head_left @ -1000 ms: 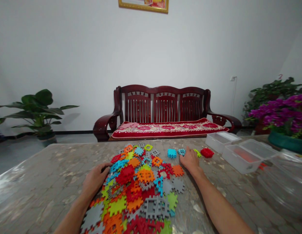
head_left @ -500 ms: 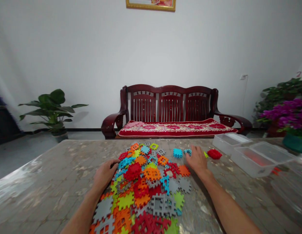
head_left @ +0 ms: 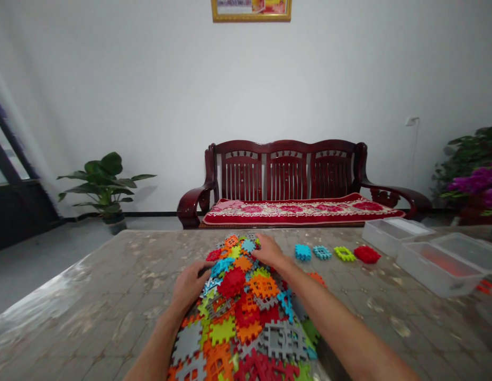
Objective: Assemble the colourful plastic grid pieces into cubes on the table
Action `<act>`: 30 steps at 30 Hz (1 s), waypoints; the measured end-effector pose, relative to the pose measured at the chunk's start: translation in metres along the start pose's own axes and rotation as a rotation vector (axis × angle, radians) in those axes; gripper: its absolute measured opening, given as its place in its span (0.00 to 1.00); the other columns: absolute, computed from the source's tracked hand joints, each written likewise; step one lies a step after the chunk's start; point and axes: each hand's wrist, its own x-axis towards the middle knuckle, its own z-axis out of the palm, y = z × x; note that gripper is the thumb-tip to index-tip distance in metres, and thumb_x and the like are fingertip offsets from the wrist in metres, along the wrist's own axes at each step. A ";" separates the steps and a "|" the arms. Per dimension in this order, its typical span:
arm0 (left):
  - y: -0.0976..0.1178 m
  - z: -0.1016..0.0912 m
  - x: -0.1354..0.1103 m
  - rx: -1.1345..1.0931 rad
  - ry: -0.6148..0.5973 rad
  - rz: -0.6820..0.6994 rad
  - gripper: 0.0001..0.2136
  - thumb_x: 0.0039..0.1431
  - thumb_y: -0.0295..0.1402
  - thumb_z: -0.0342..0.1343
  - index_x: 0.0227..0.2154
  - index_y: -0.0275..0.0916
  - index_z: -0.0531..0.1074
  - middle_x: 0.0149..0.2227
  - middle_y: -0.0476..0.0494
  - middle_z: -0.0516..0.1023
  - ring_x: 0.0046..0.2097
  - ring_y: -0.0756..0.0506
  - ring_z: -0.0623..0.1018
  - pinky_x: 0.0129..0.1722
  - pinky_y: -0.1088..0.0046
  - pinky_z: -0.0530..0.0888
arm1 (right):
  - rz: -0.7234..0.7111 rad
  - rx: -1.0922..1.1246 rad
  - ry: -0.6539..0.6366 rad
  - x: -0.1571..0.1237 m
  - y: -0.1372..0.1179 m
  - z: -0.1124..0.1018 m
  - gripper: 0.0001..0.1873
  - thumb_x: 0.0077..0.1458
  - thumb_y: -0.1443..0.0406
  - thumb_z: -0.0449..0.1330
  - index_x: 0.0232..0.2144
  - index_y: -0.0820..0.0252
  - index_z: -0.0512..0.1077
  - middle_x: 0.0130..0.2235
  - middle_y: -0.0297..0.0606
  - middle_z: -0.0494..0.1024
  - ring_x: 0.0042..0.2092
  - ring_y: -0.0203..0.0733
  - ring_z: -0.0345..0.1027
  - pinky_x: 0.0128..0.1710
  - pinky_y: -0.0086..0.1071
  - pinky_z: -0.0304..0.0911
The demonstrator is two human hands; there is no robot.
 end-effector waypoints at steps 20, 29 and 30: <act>0.001 0.001 0.000 0.040 0.016 -0.022 0.18 0.61 0.39 0.49 0.47 0.47 0.80 0.50 0.47 0.83 0.52 0.40 0.79 0.54 0.65 0.71 | 0.200 0.023 0.307 -0.065 0.069 -0.055 0.24 0.55 0.61 0.60 0.55 0.58 0.73 0.53 0.43 0.79 0.52 0.46 0.73 0.53 0.35 0.65; -0.007 0.003 0.003 0.054 0.013 0.007 0.18 0.61 0.40 0.47 0.46 0.47 0.81 0.50 0.47 0.83 0.52 0.40 0.79 0.54 0.66 0.71 | 0.542 -0.378 0.302 -0.105 0.141 -0.090 0.23 0.60 0.52 0.57 0.52 0.54 0.77 0.49 0.45 0.81 0.51 0.53 0.74 0.46 0.39 0.67; -0.008 0.004 0.003 0.051 0.015 0.010 0.18 0.61 0.40 0.48 0.46 0.47 0.81 0.50 0.47 0.83 0.52 0.40 0.79 0.54 0.66 0.71 | 0.545 -0.400 0.292 -0.105 0.141 -0.089 0.22 0.60 0.51 0.57 0.51 0.54 0.77 0.49 0.46 0.82 0.51 0.53 0.74 0.46 0.39 0.67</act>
